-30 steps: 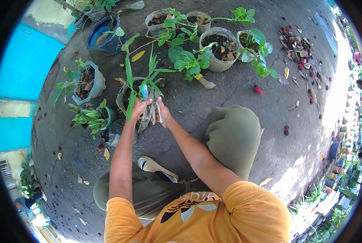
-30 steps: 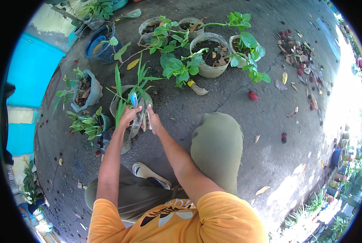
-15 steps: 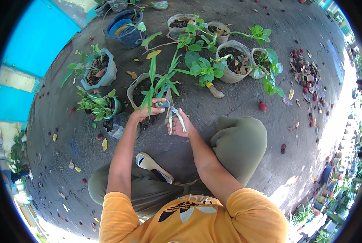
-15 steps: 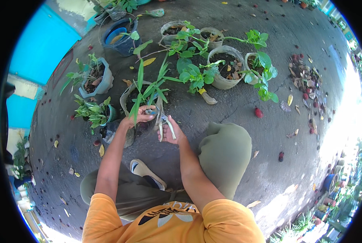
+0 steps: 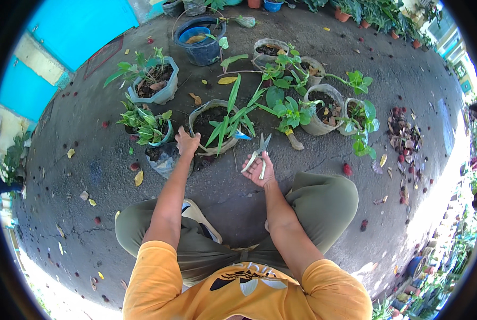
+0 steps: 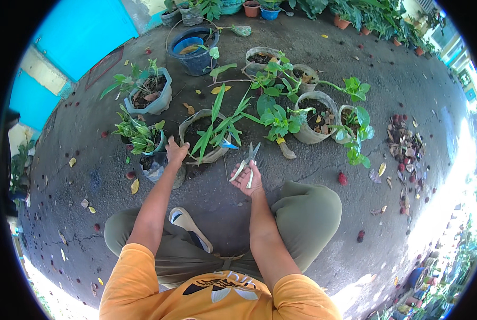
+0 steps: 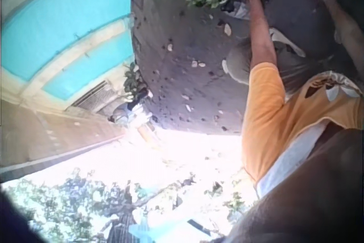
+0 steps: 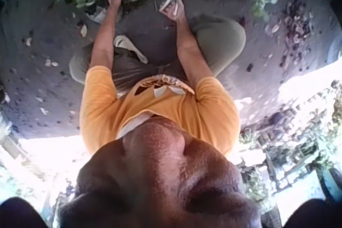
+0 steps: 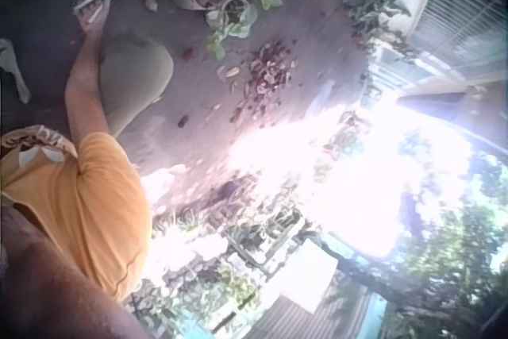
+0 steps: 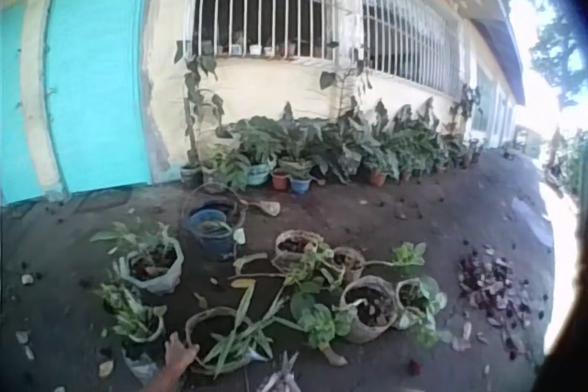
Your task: The person sits on the floor and trims a potted plant using shears. They hold the plant with one hand and cut leaves and stems with the other, placing the cut pieces on the ground.
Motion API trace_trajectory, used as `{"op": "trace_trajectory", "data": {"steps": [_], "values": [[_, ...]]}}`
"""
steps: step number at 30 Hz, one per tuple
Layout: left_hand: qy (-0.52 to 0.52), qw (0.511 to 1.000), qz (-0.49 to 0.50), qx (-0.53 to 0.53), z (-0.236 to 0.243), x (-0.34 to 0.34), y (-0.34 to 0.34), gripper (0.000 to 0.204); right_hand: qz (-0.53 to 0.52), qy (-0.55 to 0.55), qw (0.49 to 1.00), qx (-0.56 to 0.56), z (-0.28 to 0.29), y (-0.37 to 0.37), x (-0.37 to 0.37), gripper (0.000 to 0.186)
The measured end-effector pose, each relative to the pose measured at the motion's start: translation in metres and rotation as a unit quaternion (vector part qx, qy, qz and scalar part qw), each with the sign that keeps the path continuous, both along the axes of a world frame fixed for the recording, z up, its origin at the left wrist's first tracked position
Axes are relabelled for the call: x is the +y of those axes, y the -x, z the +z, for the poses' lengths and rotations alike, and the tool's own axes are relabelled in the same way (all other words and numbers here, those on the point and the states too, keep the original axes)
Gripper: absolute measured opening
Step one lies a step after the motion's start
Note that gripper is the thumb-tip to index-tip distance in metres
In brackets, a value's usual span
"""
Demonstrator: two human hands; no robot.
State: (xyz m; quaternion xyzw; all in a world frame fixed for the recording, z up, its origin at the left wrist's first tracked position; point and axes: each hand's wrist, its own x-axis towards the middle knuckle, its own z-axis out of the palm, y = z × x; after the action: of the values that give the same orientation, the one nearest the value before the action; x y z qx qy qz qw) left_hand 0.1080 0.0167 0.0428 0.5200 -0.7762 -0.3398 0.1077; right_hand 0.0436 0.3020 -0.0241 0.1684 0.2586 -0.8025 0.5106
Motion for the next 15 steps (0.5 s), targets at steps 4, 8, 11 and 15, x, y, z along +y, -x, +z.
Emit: {"op": "trace_trajectory", "data": {"steps": [4, 8, 11, 15], "values": [[-0.321, 0.944, 0.044, 0.059, -0.028, -0.015, 0.013, 0.042, -0.048, -0.082, 0.994, 0.058, 0.015, 0.034, -0.031, 0.068], [-0.197, 0.98, 0.023, 0.024, -0.035, -0.042, 0.034, 0.034, -0.083, -0.137, 0.985, 0.069, 0.028, 0.057, -0.053, 0.067], [0.041, 0.977, -0.173, -0.121, -0.027, -0.077, 0.051, 0.04, -0.082, -0.12, 0.986, 0.08, 0.03, 0.064, -0.064, 0.069], [-0.11, 0.98, -0.091, 0.139, -0.03, -0.104, 0.062, 0.048, -0.041, -0.135, 0.986, 0.084, 0.025, 0.05, -0.08, 0.077]]}}
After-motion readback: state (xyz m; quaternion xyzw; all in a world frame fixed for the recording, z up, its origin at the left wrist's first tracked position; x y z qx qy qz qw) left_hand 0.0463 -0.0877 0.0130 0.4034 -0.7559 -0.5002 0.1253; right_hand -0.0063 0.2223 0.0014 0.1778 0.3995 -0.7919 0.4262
